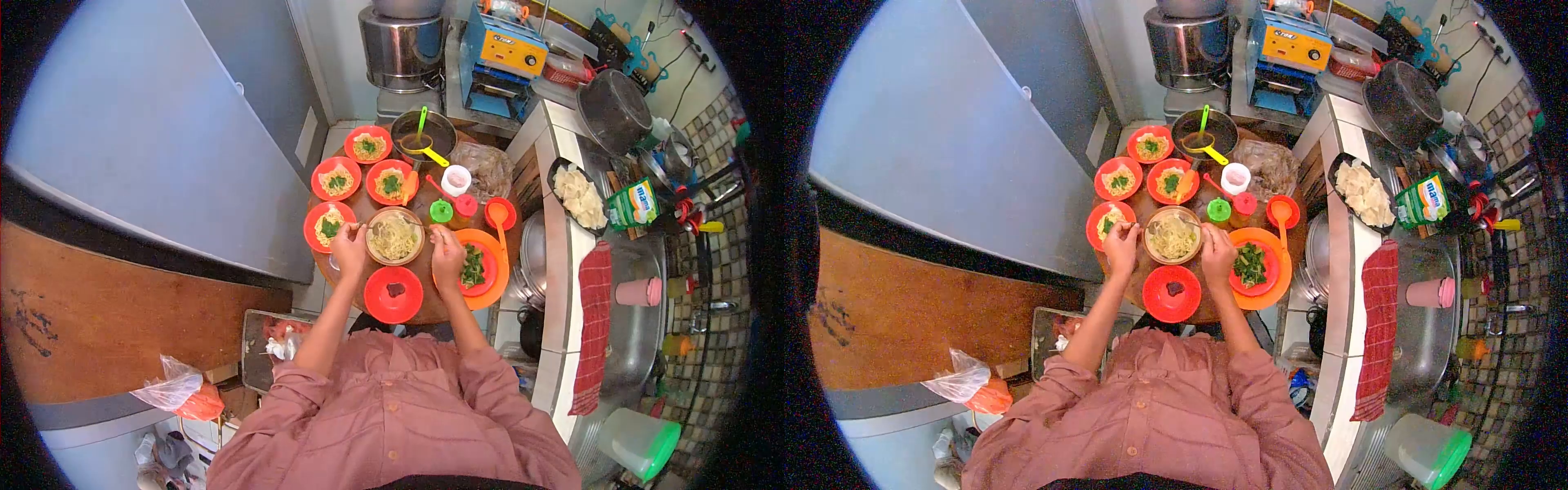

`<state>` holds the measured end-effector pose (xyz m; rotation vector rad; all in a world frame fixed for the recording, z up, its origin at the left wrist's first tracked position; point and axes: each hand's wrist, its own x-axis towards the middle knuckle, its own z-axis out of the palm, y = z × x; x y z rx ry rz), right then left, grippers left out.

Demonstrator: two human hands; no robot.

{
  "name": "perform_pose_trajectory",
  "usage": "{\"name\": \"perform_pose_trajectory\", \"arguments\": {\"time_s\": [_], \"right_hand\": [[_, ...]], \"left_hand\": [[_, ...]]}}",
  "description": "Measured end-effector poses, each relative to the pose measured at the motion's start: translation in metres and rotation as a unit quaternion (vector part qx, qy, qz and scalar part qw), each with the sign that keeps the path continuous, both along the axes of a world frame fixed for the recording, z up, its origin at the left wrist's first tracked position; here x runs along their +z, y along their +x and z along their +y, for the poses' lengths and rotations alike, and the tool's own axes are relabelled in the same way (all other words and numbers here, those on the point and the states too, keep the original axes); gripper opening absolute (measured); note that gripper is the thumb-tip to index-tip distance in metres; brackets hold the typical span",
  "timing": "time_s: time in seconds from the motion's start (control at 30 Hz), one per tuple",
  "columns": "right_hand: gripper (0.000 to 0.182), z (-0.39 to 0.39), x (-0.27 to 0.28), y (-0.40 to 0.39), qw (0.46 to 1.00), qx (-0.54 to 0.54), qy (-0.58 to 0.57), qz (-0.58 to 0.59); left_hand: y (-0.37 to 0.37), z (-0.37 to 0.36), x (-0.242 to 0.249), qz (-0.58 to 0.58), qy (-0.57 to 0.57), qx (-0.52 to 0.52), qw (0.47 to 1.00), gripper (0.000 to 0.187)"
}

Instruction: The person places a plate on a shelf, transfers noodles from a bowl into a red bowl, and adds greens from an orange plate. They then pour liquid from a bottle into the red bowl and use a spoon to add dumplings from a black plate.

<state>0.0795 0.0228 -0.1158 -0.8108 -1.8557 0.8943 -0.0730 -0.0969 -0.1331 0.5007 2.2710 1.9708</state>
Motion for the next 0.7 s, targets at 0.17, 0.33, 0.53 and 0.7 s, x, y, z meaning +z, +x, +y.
{"name": "perform_pose_trajectory", "arguments": {"time_s": [0.17, 0.33, 0.53, 0.7], "right_hand": [[0.014, 0.007, -0.011, -0.011, 0.996, 0.026, 0.063, -0.05], [0.014, 0.013, -0.031, -0.014, 0.993, 0.05, 0.067, -0.08], [0.018, 0.029, -0.037, -0.018, 0.994, 0.058, 0.019, -0.093], [0.022, 0.036, -0.047, -0.016, 0.992, -0.012, -0.104, -0.072]], "left_hand": [[0.01, -0.001, 0.004, -0.013, -0.104, -0.006, 0.994, 0.01], [0.021, 0.0, -0.004, -0.014, -0.042, -0.025, 0.999, 0.01], [0.019, 0.008, -0.043, -0.005, -0.037, -0.053, 0.998, 0.01], [0.019, 0.013, -0.037, -0.017, -0.032, -0.029, 0.999, 0.01]]}}
